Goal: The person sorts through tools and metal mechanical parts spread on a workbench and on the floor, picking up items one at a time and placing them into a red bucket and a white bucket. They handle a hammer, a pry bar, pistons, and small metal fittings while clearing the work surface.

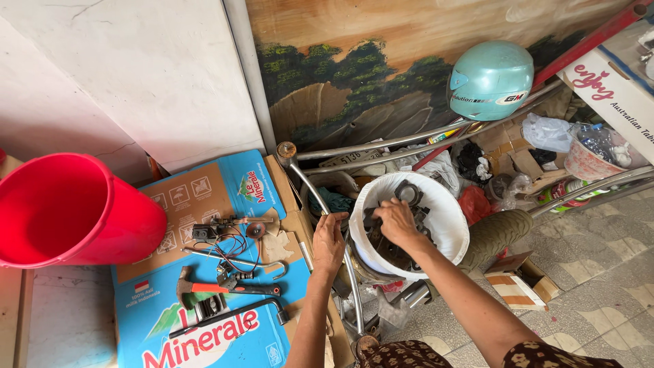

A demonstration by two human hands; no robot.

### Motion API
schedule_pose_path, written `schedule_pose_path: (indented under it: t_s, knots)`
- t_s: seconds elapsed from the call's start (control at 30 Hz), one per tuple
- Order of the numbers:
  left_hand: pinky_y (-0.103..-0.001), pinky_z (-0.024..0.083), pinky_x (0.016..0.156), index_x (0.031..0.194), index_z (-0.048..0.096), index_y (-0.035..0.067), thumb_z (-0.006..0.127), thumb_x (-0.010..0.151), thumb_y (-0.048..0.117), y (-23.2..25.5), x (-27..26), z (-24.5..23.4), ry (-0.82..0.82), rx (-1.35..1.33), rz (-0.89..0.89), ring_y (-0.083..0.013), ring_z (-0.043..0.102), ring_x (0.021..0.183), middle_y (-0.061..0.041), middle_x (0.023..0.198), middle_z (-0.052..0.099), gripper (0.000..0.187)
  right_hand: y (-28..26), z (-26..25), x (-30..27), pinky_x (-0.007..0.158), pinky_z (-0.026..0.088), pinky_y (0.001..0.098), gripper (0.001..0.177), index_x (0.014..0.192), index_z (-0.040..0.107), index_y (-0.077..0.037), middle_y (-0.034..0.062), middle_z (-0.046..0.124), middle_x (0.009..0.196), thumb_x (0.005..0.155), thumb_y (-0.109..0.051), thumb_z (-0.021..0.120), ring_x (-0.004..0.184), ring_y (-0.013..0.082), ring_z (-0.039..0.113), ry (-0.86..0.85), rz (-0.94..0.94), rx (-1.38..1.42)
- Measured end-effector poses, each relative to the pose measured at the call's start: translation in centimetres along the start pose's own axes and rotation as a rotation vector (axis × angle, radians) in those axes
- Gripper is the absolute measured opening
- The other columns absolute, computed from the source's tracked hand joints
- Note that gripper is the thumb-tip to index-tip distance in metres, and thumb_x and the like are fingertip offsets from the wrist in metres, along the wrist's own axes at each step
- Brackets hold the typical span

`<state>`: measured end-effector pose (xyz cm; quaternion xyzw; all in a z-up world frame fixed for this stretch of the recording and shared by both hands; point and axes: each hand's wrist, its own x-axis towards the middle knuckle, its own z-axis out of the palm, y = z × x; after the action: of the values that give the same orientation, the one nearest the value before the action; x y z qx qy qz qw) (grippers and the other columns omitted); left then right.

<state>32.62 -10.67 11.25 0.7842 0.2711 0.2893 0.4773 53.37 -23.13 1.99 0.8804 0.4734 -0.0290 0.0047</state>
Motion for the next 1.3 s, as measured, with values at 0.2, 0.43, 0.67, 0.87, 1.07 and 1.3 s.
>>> schedule_pose_path:
  t_s: [0.2,0.43,0.67,0.87,1.07,1.3]
  knots:
    - [-0.046,0.053,0.084,0.111,0.072,0.006,0.053,0.100,0.004,0.3,-1.0,-0.4,0.024,0.032,0.015,-0.0377,0.067,0.096,-0.017,0.104,0.069,0.022,-1.3,0.1,-1.6,0.088,0.043,0.0405,0.044,0.102,0.081,-0.020,0.0024,0.068,0.098,0.074,0.011,0.066,0.097,0.0202,0.058,0.042,-0.025,0.128]
    - [-0.046,0.052,0.084,0.111,0.071,0.005,0.051,0.100,0.003,-1.0,-2.3,-1.8,0.061,0.028,0.051,-0.0378,0.066,0.094,-0.018,0.102,0.068,0.023,-1.5,-2.5,-2.3,0.090,0.045,0.0405,0.032,0.099,0.076,-0.014,0.0009,0.070,0.093,0.081,0.010,0.065,0.090,0.0201,0.062,0.370,0.014,0.336]
    - [-0.046,0.052,0.083,0.110,0.069,0.006,0.052,0.101,0.003,-2.8,-3.6,-3.1,0.056,0.041,0.008,-0.0377,0.065,0.091,-0.018,0.097,0.068,0.020,-8.1,-10.2,-4.5,0.089,0.043,0.0429,0.021,0.102,0.070,-0.012,0.0029,0.068,0.093,0.087,0.002,0.068,0.094,0.0259,0.060,0.674,-0.041,0.504]
    - [-0.045,0.052,0.083,0.110,0.069,0.005,0.054,0.096,0.000,-4.5,-5.3,-4.7,0.113,0.037,0.032,-0.0376,0.066,0.095,-0.017,0.102,0.070,0.021,-12.5,-11.2,-5.3,0.084,0.042,0.0402,0.013,0.098,0.070,-0.011,0.0007,0.071,0.088,0.086,-0.009,0.074,0.086,0.0222,0.063,0.598,-0.117,0.611]
    - [-0.044,0.053,0.084,0.110,0.070,0.005,0.054,0.093,-0.002,-6.2,-7.2,-6.2,0.183,0.064,0.006,-0.0364,0.067,0.095,-0.016,0.102,0.070,0.024,-14.5,-7.5,-4.9,0.082,0.044,0.0370,0.017,0.086,0.070,-0.012,-0.0006,0.072,0.077,0.089,-0.025,0.080,0.074,0.0194,0.065,0.338,-0.082,0.627]
    - [-0.042,0.054,0.082,0.110,0.069,0.004,0.053,0.094,-0.003,-8.0,-10.2,-7.0,0.245,0.093,-0.120,-0.0355,0.067,0.093,-0.016,0.101,0.071,0.024,-15.9,-4.3,-4.5,0.082,0.046,0.0388,0.016,0.097,0.072,-0.010,0.0003,0.072,0.086,0.082,-0.008,0.068,0.084,0.0249,0.064,0.453,-0.440,0.655]
